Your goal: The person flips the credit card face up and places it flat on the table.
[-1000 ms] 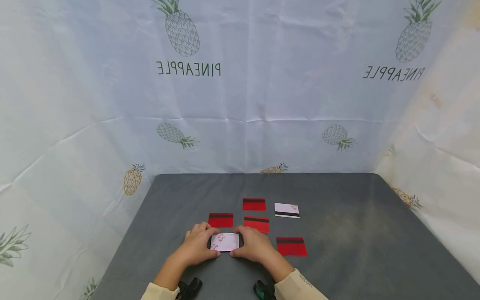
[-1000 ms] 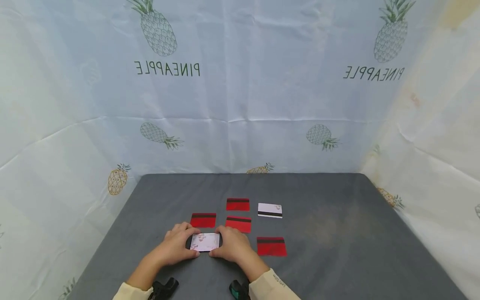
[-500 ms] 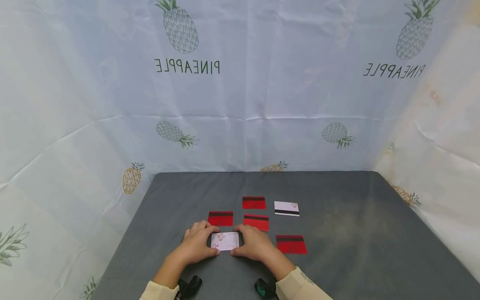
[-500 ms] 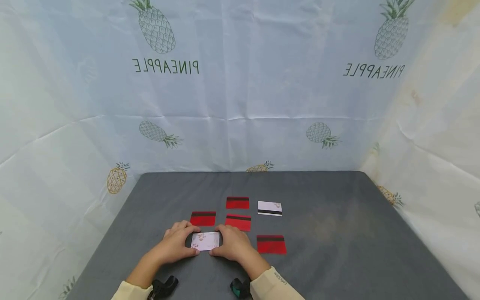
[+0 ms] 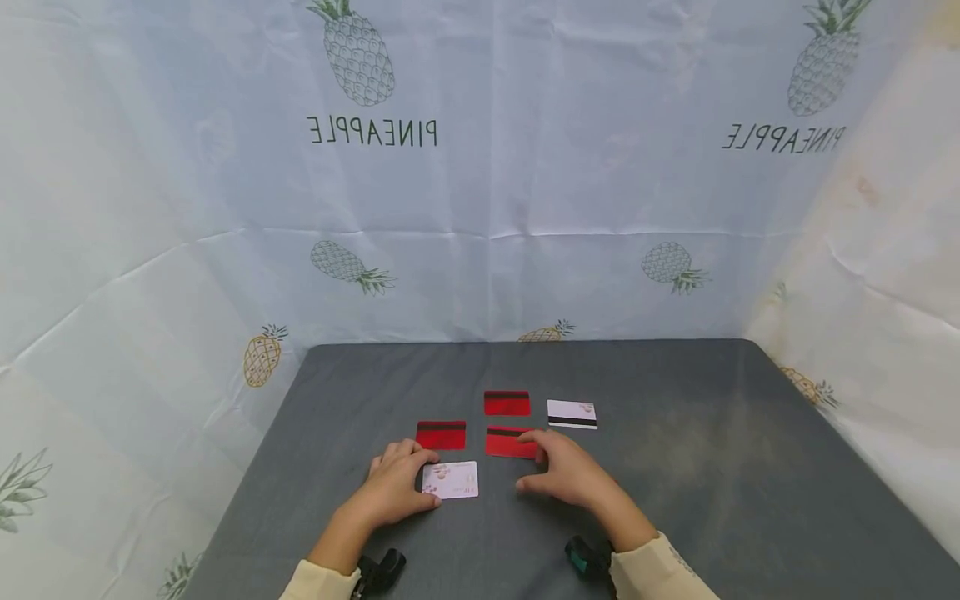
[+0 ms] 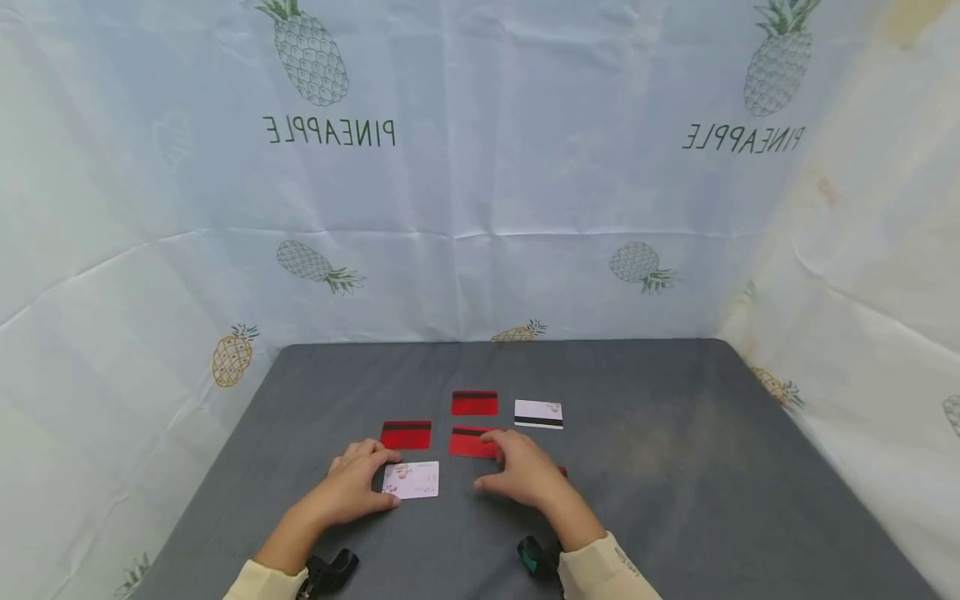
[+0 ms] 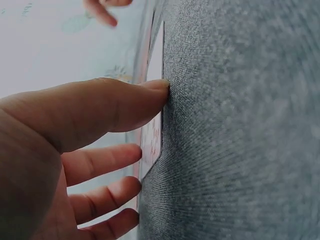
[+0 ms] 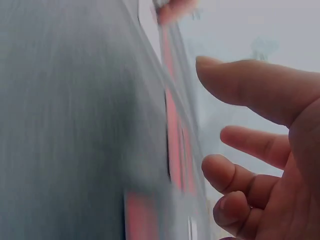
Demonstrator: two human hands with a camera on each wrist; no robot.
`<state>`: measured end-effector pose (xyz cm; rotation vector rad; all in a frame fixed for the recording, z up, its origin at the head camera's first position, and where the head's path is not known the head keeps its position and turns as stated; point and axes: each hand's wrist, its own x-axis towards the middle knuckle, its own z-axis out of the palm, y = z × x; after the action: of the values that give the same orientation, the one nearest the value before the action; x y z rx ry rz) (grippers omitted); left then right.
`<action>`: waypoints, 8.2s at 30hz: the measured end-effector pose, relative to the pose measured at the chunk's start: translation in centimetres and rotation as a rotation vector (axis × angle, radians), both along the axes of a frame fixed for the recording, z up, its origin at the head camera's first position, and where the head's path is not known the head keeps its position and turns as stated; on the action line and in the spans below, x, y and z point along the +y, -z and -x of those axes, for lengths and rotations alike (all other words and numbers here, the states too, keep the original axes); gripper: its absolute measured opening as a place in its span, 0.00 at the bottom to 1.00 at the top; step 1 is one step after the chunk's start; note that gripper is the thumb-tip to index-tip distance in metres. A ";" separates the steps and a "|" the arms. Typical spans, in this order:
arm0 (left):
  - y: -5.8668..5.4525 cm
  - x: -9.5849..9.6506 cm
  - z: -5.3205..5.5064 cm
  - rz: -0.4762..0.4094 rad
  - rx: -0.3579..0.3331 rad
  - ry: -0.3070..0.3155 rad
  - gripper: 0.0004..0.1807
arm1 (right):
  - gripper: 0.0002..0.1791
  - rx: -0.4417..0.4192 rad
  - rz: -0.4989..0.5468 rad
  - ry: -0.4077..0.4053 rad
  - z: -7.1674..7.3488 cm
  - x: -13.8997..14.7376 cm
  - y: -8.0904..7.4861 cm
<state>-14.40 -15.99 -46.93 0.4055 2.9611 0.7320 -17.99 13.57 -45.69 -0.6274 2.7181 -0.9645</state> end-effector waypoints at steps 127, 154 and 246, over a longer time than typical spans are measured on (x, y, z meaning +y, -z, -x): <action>0.9 15.7 1.2 -0.268 0.050 0.238 0.36 | 0.32 0.083 0.382 0.039 -3.2 6.0 0.5; 0.3 14.7 1.8 -0.300 0.023 0.171 0.33 | 0.32 0.044 0.171 0.169 -1.9 7.9 2.0; 0.7 8.2 5.7 0.005 -0.005 0.063 0.33 | 0.27 0.049 -0.099 0.181 3.9 1.0 2.8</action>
<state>-20.07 -7.81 -47.63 0.4935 2.9304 0.7174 -21.93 14.59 -48.46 -0.3971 2.8854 -0.8557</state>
